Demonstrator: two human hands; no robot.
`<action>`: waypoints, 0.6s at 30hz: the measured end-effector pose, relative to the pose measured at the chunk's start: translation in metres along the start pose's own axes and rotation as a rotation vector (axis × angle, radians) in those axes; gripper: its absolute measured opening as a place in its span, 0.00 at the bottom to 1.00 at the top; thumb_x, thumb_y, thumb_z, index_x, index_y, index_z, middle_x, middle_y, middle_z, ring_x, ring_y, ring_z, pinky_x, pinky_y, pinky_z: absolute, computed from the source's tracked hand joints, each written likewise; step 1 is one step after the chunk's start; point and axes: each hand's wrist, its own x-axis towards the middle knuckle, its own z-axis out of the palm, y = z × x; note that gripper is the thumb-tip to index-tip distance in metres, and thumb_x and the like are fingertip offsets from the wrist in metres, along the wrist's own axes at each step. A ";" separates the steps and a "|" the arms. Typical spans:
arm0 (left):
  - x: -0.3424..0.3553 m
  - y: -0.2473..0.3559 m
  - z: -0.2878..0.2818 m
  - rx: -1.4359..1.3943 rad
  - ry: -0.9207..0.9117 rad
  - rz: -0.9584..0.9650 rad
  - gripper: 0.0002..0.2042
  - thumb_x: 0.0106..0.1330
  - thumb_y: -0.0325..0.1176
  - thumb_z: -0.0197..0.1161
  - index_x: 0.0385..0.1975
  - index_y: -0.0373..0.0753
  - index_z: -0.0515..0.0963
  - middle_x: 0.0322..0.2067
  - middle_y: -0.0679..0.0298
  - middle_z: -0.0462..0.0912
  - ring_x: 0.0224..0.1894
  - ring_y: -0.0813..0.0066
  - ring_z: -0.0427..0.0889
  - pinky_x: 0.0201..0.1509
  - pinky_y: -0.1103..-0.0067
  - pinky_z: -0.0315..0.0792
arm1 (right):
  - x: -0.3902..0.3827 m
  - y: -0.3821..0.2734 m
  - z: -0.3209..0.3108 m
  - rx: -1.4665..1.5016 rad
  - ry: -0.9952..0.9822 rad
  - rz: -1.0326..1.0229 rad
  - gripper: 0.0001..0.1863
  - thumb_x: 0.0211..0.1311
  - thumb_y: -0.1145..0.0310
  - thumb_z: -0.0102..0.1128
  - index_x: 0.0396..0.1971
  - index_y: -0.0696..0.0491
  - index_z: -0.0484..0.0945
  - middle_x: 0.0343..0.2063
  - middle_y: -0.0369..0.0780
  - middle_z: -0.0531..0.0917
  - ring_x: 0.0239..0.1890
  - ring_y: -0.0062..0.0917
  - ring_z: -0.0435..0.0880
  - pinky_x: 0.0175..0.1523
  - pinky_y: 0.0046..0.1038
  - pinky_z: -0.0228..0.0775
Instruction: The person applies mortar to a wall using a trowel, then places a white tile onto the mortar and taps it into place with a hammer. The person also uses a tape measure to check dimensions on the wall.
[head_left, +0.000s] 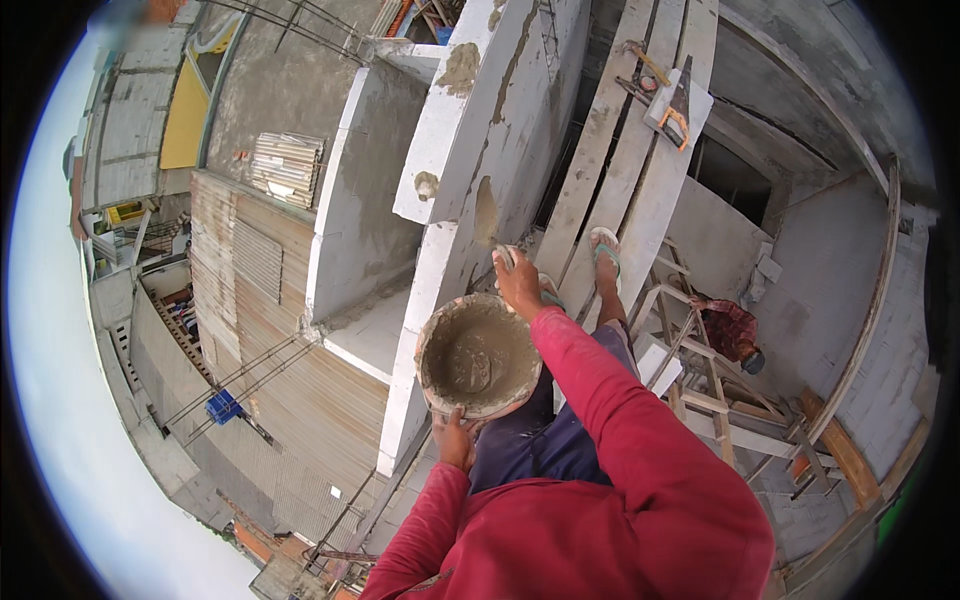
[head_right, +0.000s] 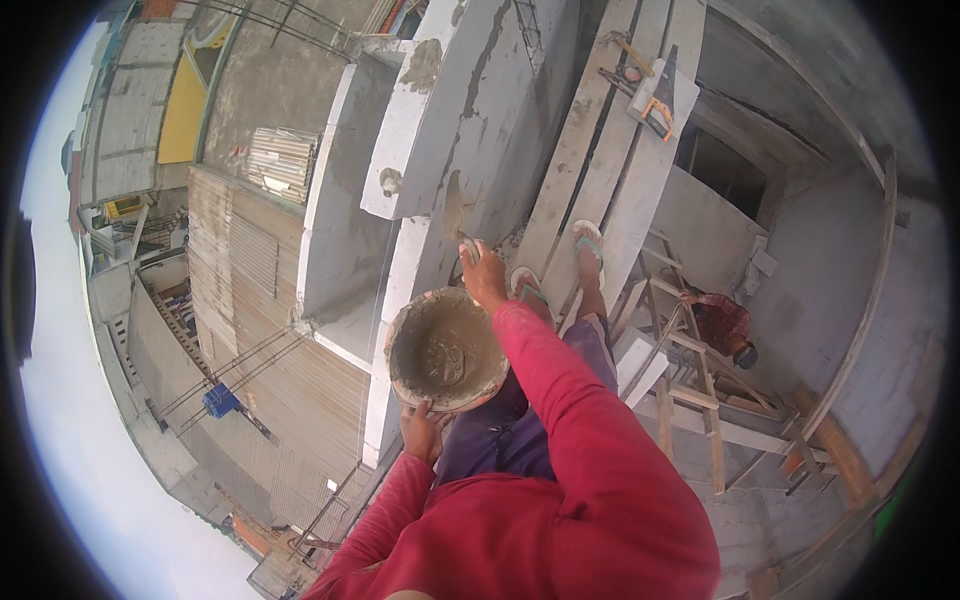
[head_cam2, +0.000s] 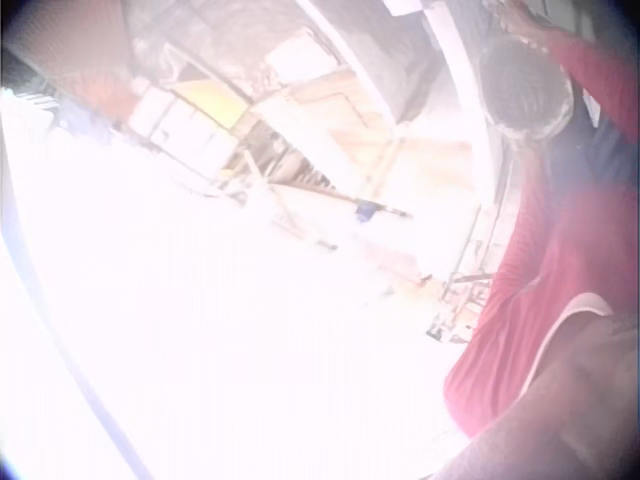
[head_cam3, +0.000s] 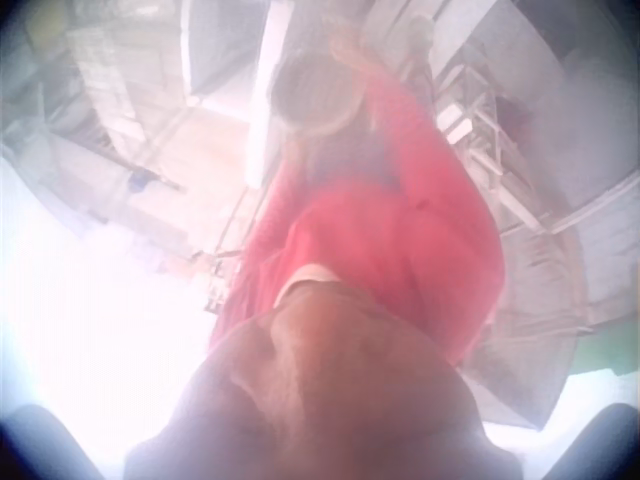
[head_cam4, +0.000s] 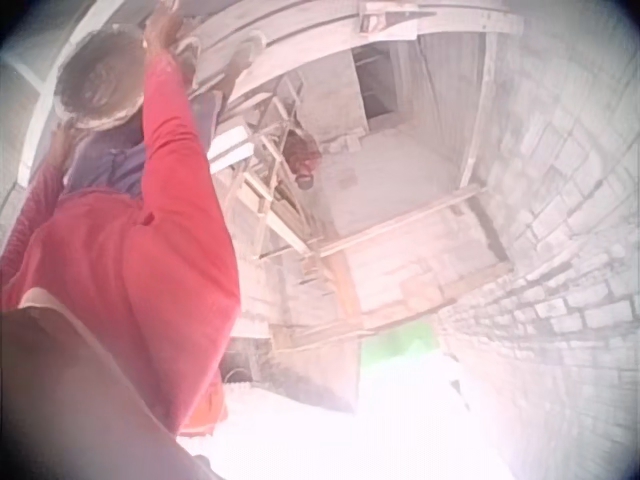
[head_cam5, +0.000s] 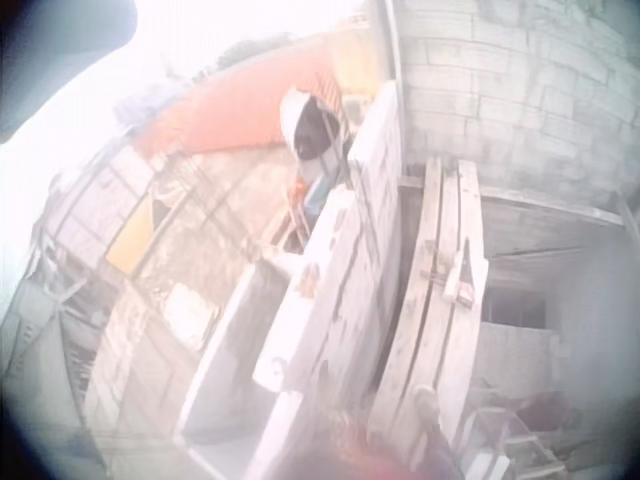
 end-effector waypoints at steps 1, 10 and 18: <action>-0.003 -0.002 -0.010 0.020 0.038 -0.007 0.28 0.72 0.23 0.49 0.71 0.43 0.54 0.59 0.48 0.71 0.48 0.46 0.84 0.48 0.59 0.83 | 0.004 -0.010 0.020 0.051 -0.009 0.063 0.25 0.70 0.56 0.58 0.57 0.61 0.76 0.47 0.58 0.83 0.53 0.53 0.81 0.59 0.46 0.72; -0.008 -0.018 -0.052 -0.056 0.173 -0.063 0.31 0.71 0.23 0.51 0.73 0.47 0.52 0.63 0.50 0.66 0.56 0.41 0.78 0.52 0.53 0.82 | -0.050 0.000 0.059 0.270 -0.084 0.161 0.24 0.71 0.57 0.58 0.56 0.60 0.75 0.37 0.49 0.86 0.31 0.38 0.88 0.40 0.37 0.80; 0.001 -0.012 -0.037 -0.033 0.107 -0.077 0.30 0.71 0.25 0.51 0.72 0.47 0.53 0.63 0.51 0.66 0.58 0.42 0.76 0.54 0.51 0.80 | 0.057 -0.061 0.000 0.739 -0.181 0.385 0.13 0.72 0.61 0.58 0.42 0.56 0.78 0.23 0.34 0.77 0.19 0.19 0.77 0.23 0.27 0.71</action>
